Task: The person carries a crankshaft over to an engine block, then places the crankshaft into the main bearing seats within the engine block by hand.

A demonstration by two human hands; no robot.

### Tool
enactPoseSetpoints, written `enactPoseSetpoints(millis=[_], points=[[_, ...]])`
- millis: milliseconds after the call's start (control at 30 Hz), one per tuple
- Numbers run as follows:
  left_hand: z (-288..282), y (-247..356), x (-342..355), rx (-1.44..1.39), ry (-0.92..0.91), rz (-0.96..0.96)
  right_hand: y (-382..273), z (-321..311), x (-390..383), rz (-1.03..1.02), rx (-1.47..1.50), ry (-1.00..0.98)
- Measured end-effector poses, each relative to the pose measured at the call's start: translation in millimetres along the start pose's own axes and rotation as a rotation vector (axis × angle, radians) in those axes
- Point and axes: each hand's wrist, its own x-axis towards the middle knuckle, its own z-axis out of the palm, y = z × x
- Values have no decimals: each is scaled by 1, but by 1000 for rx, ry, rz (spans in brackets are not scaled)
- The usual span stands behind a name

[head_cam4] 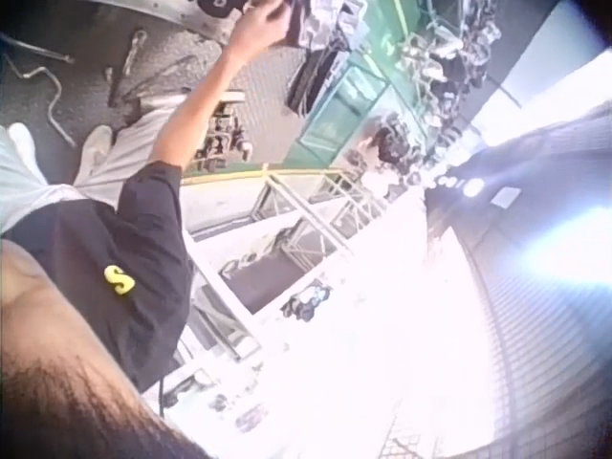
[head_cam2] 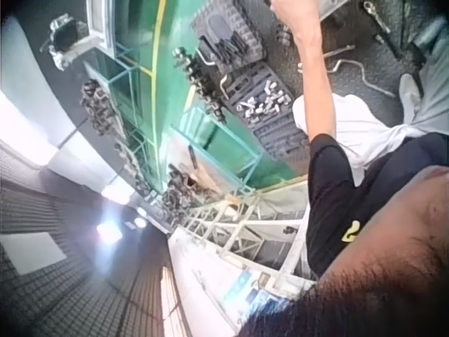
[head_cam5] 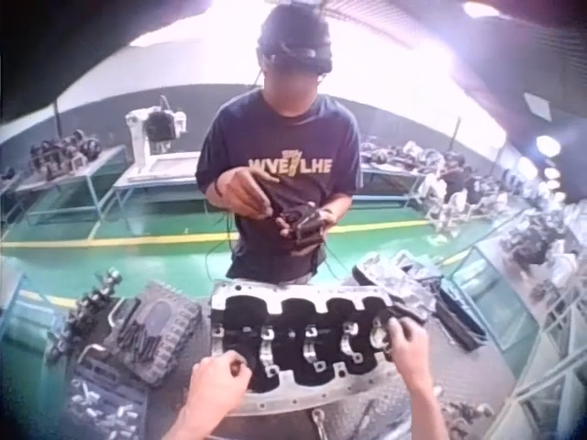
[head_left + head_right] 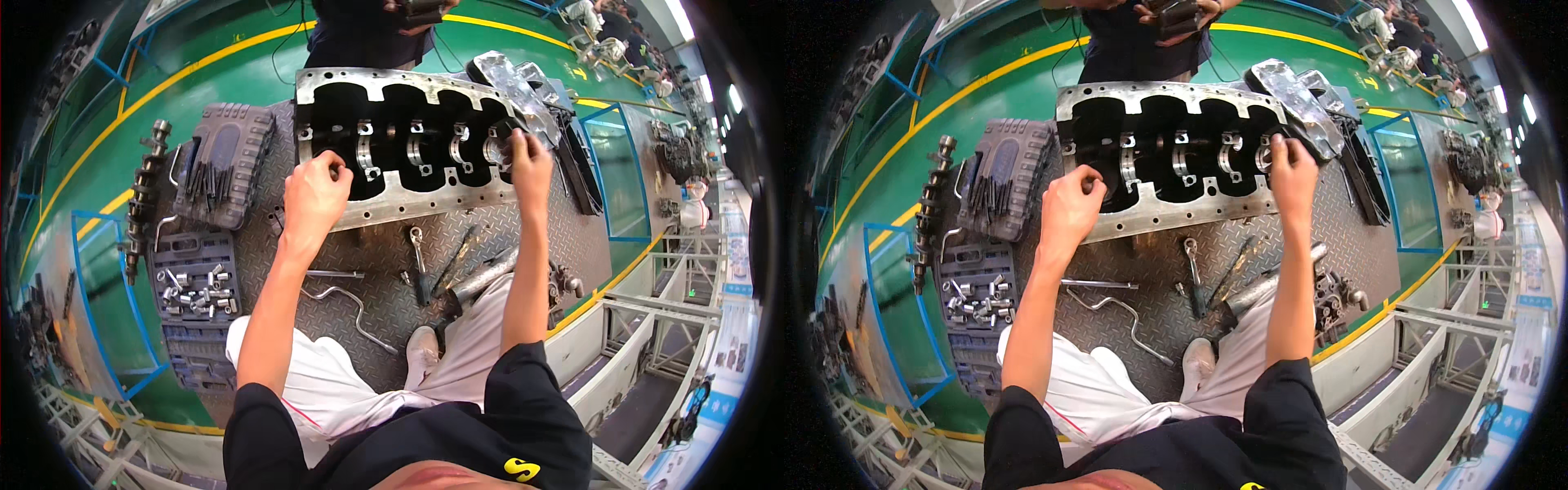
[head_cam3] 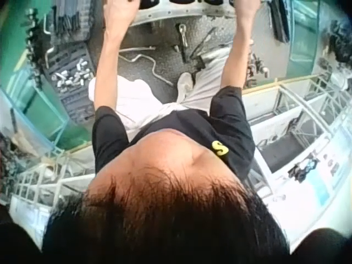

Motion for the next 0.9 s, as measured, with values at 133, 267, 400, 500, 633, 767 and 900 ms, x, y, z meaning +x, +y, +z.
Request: enactPoseSetpoints(millis=[133,267,400,500,633,767,900], points=[[10,8,-2,69,65,76,22,17,-26,-58,-149,217],[6,3,-9,-4,97,133,21,32,-20,-285,-240,176],[5,3,-10,5,97,116,32,16,-11,-339,-224,41],[8,10,-5,11,52,47,60,-4,1,-288,-316,-103],[5,7,-3,29,39,60,52,-6,1,-279,-247,-27],[4,8,-8,-2,31,41,52,17,2,-422,-347,15],[4,14,-10,87,63,57,59,29,4,-335,-293,-91]])
